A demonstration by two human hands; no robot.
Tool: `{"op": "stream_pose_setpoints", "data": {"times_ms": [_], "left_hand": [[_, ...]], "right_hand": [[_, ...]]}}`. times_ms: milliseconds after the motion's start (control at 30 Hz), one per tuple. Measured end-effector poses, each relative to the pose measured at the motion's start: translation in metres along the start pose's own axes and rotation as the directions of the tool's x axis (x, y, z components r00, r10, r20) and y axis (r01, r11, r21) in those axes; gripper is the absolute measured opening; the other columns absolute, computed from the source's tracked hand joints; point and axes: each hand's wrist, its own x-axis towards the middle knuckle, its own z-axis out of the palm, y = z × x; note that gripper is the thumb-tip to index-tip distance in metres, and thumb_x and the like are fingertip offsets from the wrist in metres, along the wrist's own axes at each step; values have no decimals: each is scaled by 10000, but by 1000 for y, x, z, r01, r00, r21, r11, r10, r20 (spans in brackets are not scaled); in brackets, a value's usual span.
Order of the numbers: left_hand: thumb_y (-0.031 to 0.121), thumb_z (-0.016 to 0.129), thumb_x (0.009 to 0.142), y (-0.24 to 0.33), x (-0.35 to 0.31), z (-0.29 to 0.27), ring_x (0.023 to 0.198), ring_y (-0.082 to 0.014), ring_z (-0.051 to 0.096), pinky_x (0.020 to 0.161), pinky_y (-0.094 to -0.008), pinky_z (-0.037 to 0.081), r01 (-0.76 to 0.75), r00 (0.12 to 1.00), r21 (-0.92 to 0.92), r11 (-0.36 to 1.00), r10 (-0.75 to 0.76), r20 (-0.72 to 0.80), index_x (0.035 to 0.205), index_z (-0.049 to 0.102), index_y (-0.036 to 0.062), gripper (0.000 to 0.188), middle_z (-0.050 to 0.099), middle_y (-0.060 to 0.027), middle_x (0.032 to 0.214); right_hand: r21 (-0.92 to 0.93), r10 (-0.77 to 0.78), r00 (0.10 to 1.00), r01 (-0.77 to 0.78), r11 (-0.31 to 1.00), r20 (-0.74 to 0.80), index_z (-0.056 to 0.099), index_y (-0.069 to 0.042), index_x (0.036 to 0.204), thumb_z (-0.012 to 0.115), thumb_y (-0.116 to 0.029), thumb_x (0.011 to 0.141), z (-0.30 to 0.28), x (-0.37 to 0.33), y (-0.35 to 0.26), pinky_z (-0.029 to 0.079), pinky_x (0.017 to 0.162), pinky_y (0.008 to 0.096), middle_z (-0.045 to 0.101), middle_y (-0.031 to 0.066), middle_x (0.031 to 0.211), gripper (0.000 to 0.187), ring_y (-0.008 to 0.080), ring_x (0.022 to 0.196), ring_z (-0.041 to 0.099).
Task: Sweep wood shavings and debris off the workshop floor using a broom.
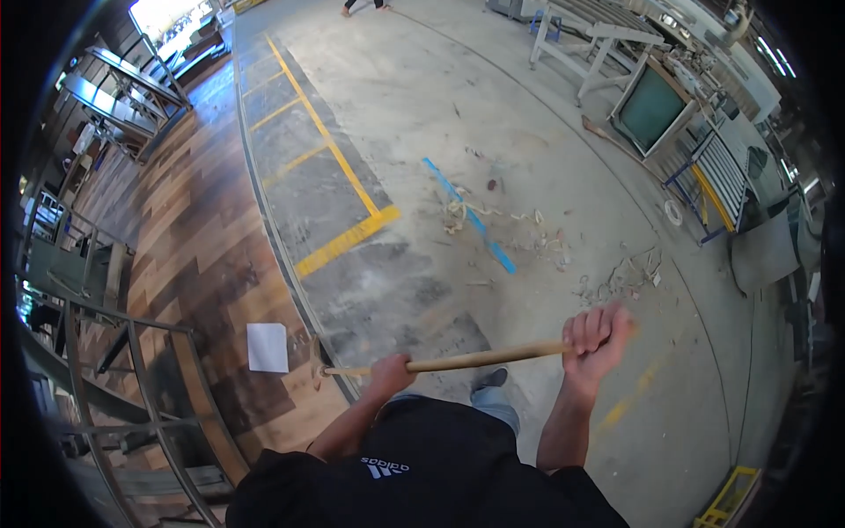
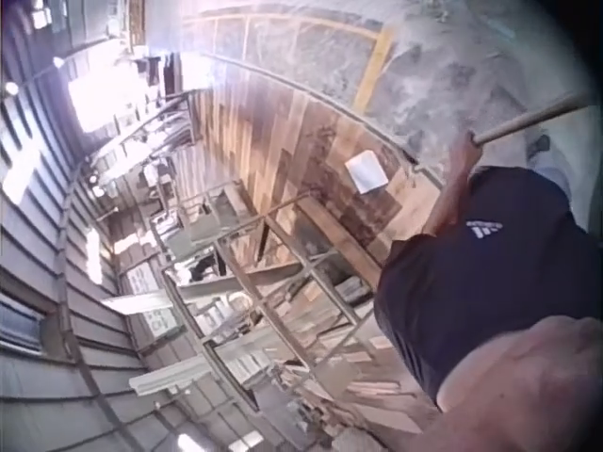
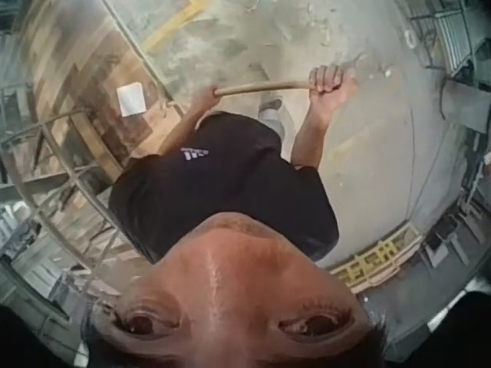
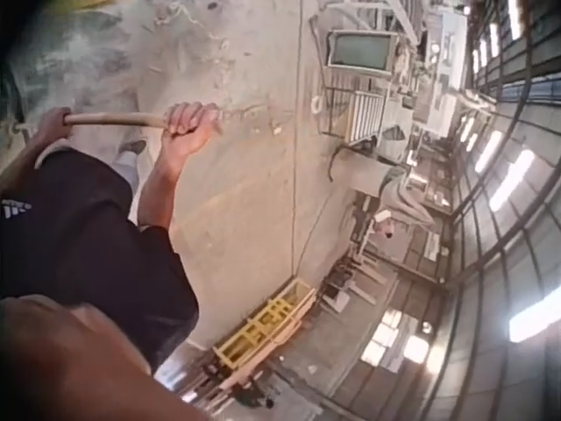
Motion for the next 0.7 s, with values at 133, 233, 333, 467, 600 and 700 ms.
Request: {"op": "stream_pose_setpoints", "data": {"times_ms": [133, 233, 333, 467, 600, 700], "left_hand": [[303, 648, 726, 12, 14, 113, 797, -357, 631, 696, -480, 496, 165, 986, -39, 986, -164, 28, 832, 682, 121, 214, 653, -148, 834], [247, 680, 705, 109, 35, 117, 840, -315, 627, 725, -422, 500, -13, 1000, -117, 993, 11, -10, 856, 691, 145, 183, 656, -104, 869], [229, 689, 684, 197, 66, 149, 765, -273, 631, 652, -417, 495, -357, 923, -240, 903, 302, -239, 767, 656, 163, 112, 634, -64, 780], [221, 659, 699, 302, 96, 174, 686, -273, 624, 585, -415, 489, -409, 911, -244, 879, 380, -161, 759, 634, 174, 81, 608, -45, 697], [222, 637, 696, 397, 128, 176, 670, -267, 621, 562, -410, 482, -528, 846, -331, 782, 451, -284, 752, 622, 185, 69, 597, -50, 679], [245, 632, 706, 457, 178, 182, 676, -271, 634, 568, -425, 488, -582, 810, -453, 676, 433, -396, 741, 641, 178, 76, 624, -69, 697]], "right_hand": [[-114, 157, 954, -131, 985, 255, 316, -161, 613, 359, -309, 987, -72, 20, -40, 285, 344, 232, 264, -49, 450, 405, 81, 343, 253], [-35, 69, 997, -68, 997, 20, 327, -164, 596, 406, -257, 938, -107, 30, -115, 243, 340, 224, 286, -47, 444, 364, 65, 347, 241], [-63, -104, 989, 111, 992, 103, 346, -166, 582, 499, -237, 853, -104, 47, -193, 242, 345, 208, 294, -50, 436, 319, 52, 343, 246], [-265, -183, 965, 229, 937, 188, 355, -162, 556, 528, -207, 791, -114, 50, -275, 254, 349, 171, 325, -56, 418, 296, 41, 329, 283], [-338, -326, 909, 402, 851, 259, 322, -175, 523, 521, -205, 761, -86, 37, -311, 251, 347, 157, 323, -55, 415, 311, 34, 324, 277], [-638, -584, 731, 645, 421, 354, 231, -200, 506, 450, -223, 745, -68, 42, -290, 186, 389, 226, 212, -48, 436, 325, 62, 366, 192]]}}
